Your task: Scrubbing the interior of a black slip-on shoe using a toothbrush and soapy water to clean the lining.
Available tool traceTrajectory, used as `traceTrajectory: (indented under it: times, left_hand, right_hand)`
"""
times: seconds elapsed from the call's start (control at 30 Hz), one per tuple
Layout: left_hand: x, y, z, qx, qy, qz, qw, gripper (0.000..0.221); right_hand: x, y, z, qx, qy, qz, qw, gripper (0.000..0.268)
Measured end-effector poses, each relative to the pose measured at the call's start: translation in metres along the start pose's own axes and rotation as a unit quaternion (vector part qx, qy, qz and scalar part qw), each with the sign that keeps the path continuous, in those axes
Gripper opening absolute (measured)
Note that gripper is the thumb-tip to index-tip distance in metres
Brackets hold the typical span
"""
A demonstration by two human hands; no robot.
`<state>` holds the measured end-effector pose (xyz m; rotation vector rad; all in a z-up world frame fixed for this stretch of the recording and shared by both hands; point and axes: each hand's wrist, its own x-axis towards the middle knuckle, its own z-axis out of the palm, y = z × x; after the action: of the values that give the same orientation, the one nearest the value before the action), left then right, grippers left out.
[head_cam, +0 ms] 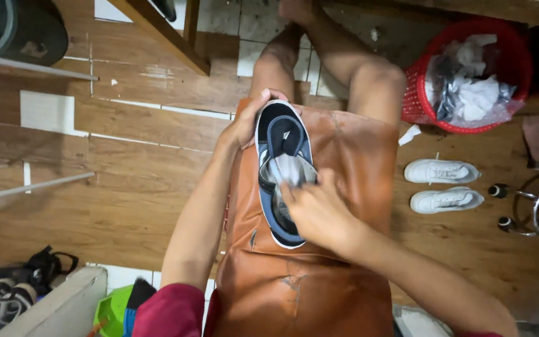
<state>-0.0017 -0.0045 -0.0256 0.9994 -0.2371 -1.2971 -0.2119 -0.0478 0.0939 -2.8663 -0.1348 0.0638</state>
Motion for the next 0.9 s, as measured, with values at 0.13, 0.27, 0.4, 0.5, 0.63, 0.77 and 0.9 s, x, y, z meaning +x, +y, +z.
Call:
traceTrajectory:
  times: [0.13, 0.27, 0.4, 0.5, 0.63, 0.77, 0.9]
  left_hand:
    - [0.004, 0.006, 0.014, 0.051, 0.020, 0.028, 0.998, 0.046]
    - [0.011, -0.007, -0.005, 0.045, 0.053, 0.013, 0.997, 0.052]
    - [-0.007, 0.017, 0.029, 0.074, 0.089, 0.036, 0.993, 0.041]
    - [0.011, -0.010, 0.002, 0.132, 0.055, 0.050, 0.988, 0.039]
    - [0.002, 0.002, 0.004, 0.135, 0.059, 0.063, 0.987, 0.039]
    - [-0.002, 0.017, 0.021, 0.142, 0.041, 0.060, 0.987, 0.038]
    - [0.008, -0.001, 0.005, 0.195, 0.056, 0.076, 0.976, 0.038]
  right_hand:
    - [0.018, 0.005, 0.030, -0.082, 0.012, 0.045, 0.995, 0.035]
    - [0.029, 0.010, 0.022, -0.076, 0.077, 0.050, 0.993, 0.029]
    - [-0.015, -0.021, -0.009, -0.027, -0.065, 0.048, 0.996, 0.040]
    - [0.029, 0.000, 0.036, -0.165, 0.033, 0.112, 0.979, 0.044]
    - [0.020, 0.003, 0.022, -0.142, 0.108, 0.087, 0.980, 0.038]
    - [-0.007, -0.021, 0.001, -0.097, 0.042, 0.094, 0.990, 0.027]
    - [0.041, 0.009, 0.060, -0.192, 0.087, 0.143, 0.967, 0.031]
